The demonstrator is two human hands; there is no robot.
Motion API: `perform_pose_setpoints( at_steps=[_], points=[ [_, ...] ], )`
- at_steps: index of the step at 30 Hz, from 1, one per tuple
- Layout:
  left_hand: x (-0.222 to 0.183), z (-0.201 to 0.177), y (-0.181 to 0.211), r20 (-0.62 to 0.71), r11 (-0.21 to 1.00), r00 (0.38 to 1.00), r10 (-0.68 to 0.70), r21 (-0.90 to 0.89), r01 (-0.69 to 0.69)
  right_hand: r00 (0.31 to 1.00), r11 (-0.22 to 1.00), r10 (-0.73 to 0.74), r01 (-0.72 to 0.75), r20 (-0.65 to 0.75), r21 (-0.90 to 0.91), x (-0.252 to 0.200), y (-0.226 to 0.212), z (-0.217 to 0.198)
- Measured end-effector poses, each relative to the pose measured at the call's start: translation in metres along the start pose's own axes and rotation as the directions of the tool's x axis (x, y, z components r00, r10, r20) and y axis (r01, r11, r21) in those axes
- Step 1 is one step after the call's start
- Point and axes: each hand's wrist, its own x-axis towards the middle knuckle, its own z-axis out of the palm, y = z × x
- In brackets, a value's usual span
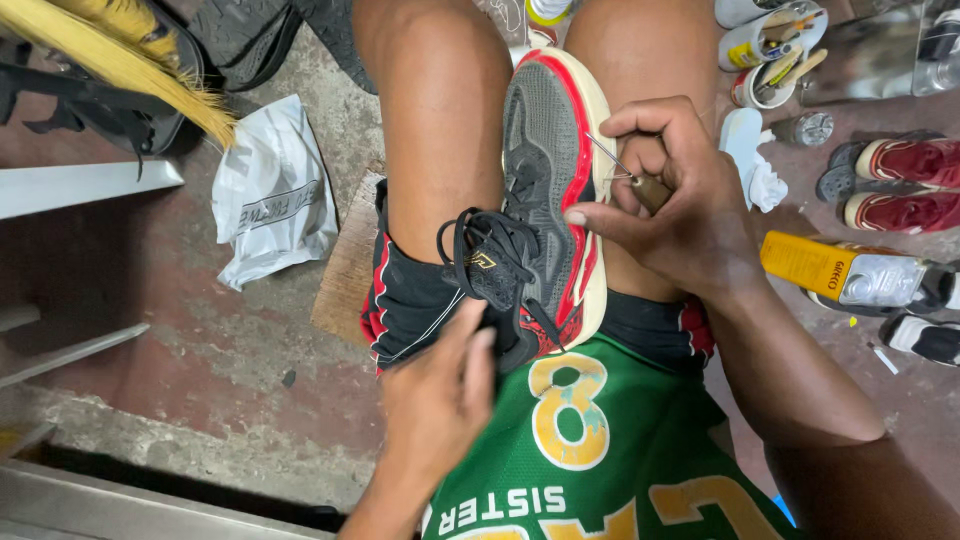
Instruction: The person stitches the sole of a sneaker using a needle and thread, pulling the thread through the shoe's side while holding the shoe on their lap.
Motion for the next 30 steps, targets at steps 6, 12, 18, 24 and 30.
perform_pose_setpoints(
  at_steps=[6, 12, 18, 24, 30],
  points=[
    [0.051, 0.019, 0.003, 0.157, 0.997, 0.986, 0.064, 0.021, -0.068, 0.994, 0.993, -0.113, 0.113, -0.002, -0.029, 0.002, -0.005, 0.004],
    [0.052, 0.026, 0.006, 0.079, 0.953, 0.996, -0.046, -0.296, 0.068, 0.986, 0.983, 0.123, -0.104, 0.117, -0.153, 0.0, -0.022, -0.007],
    [0.042, 0.042, -0.001, 0.111, 0.697, 0.944, -0.31, -0.649, 0.305, 0.959, 0.847, -0.11, 0.228, 0.261, -0.481, -0.007, -0.021, -0.052],
    [0.034, 0.036, 0.001, 0.046, 0.859, 0.963, -0.265, -0.443, 0.258, 0.943, 0.818, -0.097, 0.257, 0.317, -0.515, -0.005, -0.019, -0.067],
    [0.053, 0.022, 0.009, 0.12, 0.969, 0.992, 0.047, -0.248, -0.016, 0.97, 0.854, -0.171, 0.233, 0.172, -0.465, 0.009, -0.018, -0.024]
  ],
)
